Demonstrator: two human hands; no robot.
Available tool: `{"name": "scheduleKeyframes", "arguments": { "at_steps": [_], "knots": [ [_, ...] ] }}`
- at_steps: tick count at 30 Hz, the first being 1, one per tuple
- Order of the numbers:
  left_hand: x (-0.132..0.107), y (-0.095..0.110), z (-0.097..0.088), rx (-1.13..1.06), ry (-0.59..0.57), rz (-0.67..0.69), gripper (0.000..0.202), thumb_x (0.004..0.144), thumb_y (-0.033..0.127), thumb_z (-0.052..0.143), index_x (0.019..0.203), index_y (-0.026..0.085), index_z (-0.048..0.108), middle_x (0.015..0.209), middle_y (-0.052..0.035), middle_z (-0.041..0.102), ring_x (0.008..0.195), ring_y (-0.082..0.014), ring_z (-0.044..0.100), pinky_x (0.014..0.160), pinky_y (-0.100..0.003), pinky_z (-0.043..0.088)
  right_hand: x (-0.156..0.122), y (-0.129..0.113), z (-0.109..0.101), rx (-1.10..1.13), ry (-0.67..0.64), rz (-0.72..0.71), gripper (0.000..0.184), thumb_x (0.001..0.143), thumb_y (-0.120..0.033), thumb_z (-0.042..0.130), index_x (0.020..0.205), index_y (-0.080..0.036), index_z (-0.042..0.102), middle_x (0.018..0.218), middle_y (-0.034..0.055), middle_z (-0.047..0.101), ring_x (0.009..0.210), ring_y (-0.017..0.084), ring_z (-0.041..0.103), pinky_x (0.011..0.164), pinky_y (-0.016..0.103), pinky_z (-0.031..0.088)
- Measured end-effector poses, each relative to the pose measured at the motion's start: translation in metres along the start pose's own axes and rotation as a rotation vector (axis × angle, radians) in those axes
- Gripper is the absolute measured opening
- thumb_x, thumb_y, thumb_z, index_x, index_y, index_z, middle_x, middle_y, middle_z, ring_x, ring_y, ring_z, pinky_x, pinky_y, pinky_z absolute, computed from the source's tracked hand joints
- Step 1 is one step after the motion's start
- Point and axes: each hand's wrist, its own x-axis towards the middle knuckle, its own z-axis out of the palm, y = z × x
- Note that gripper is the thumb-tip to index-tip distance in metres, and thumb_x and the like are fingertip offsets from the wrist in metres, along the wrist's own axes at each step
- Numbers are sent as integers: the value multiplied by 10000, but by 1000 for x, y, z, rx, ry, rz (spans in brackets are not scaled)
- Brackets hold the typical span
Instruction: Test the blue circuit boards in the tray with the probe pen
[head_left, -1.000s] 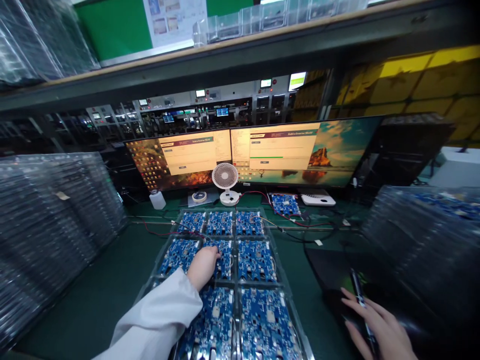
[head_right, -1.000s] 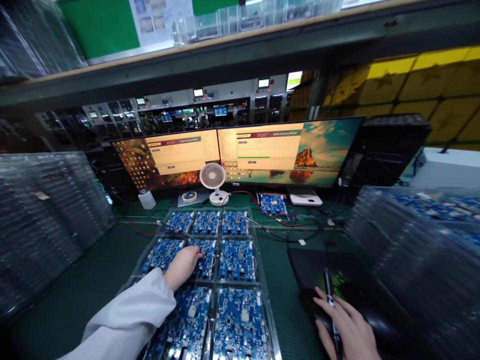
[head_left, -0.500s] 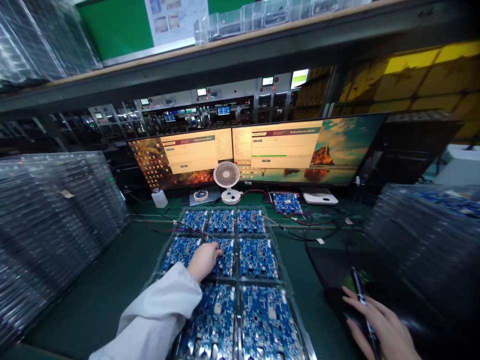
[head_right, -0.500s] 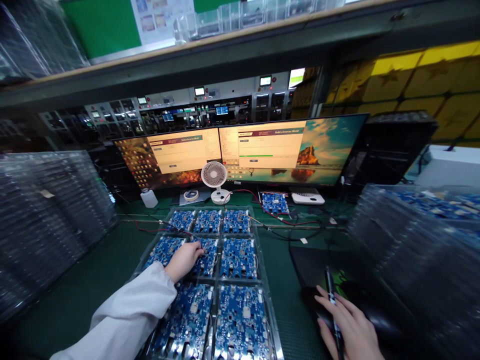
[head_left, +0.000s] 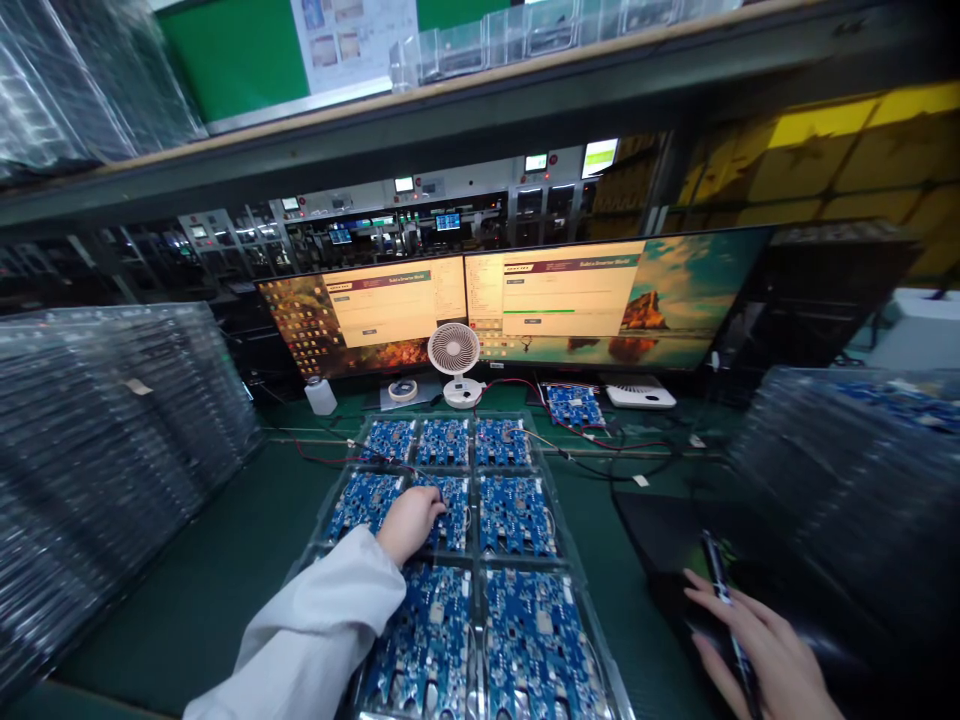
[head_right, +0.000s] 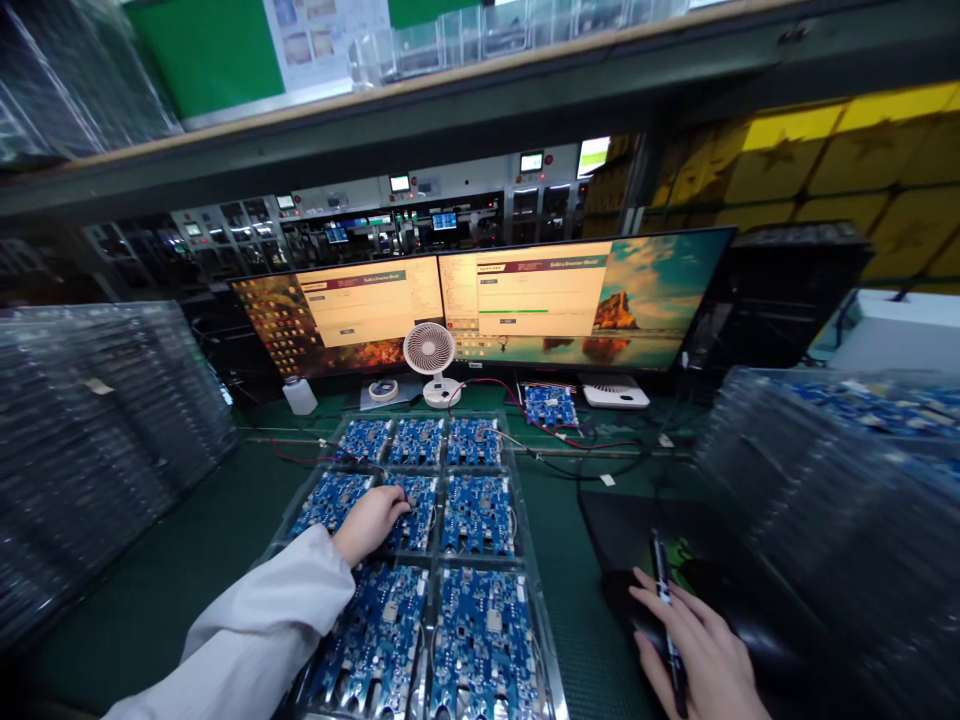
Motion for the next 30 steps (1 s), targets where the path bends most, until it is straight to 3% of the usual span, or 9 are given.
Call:
{"name": "scheduleKeyframes", "arguments": {
  "at_steps": [10,14,18,21,24,26,28,30],
  "knots": [
    [-3,3,3,7,35,20,192,874,215,476,786,157,637,899,-83,660,879,-210,612,851,-315,463,-1,9,8,44,50,-8,319,855,-351,478,1160,-272,528,1137,73,654,993,292,591,756,439,515],
    [-10,3,-4,-16,46,33,203,847,161,496,987,106,632,1078,-123,595,992,-202,589,967,-304,440,-4,13,12,52,66,13,298,864,-355,474,1144,-272,535,1111,79,660,986,297,594,755,459,510],
    [-34,10,-23,9,5,-12,279,843,186,509,1071,68,618,1142,-153,571,1067,-227,569,1039,-335,412,-5,15,12,75,77,29,302,863,-363,478,1142,-265,536,1111,90,657,980,302,598,757,473,511],
    [-69,19,-28,21,40,-6,306,858,222,488,1109,102,615,1209,-152,556,1160,-237,532,1079,-375,392,-4,17,11,85,113,35,307,853,-369,486,1136,-265,545,1077,87,668,942,297,612,733,459,524],
    [-116,25,-8,63,160,44,338,865,273,487,1177,191,587,1323,-133,511,1260,-252,470,1074,-444,407,-4,19,12,83,131,60,323,843,-391,487,1136,-273,558,1051,77,676,920,297,622,709,453,535],
    [-146,25,14,139,311,117,373,849,246,505,1219,247,554,1381,-118,479,1294,-272,443,1051,-502,421,-4,21,14,89,123,72,336,836,-406,492,1137,-275,564,1057,75,676,932,299,625,721,455,541],
    [-172,25,37,258,456,150,393,813,182,534,1193,277,566,1348,-112,529,1269,-299,477,1043,-579,393,-5,22,15,93,109,83,346,832,-423,501,1135,-272,570,1067,76,675,945,299,627,739,458,546],
    [-190,24,54,361,562,143,364,806,147,549,1131,303,598,1258,-98,612,1202,-297,544,1028,-591,393,-5,21,15,101,97,101,354,827,-445,510,1123,-263,578,1073,79,675,955,298,630,759,454,548]
  ]
}}
